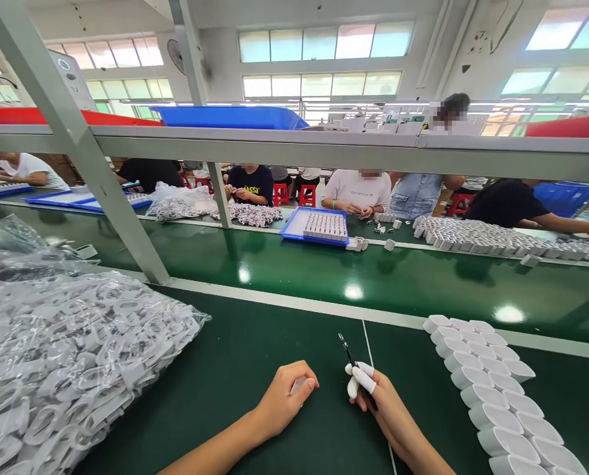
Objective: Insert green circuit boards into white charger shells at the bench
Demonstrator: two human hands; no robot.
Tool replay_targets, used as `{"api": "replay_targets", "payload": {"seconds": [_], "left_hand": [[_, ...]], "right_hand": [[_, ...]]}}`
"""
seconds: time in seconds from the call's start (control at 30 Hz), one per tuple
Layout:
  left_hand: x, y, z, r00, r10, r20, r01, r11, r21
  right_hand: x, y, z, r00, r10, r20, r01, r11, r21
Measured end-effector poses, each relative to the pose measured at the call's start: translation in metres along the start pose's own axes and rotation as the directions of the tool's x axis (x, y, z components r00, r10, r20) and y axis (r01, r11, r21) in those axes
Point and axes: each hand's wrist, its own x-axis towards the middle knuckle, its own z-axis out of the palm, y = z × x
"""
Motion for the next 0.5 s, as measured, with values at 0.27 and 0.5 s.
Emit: {"api": "replay_targets", "payload": {"seconds": [0.27, 0.5], "left_hand": [[-0.001, 0.001, -0.001, 1.000, 0.020, 0.000, -0.020, 0.999, 0.027], [0.000, -0.001, 0.003, 0.999, 0.034, -0.003, -0.033, 0.998, 0.057]], "right_hand": [[0.004, 0.007, -0.003, 0.999, -0.035, -0.032, 0.034, 0.999, -0.028], [0.002, 0.016, -0.008, 0.996, -0.081, -0.035, 0.076, 0.989, -0.127]]}}
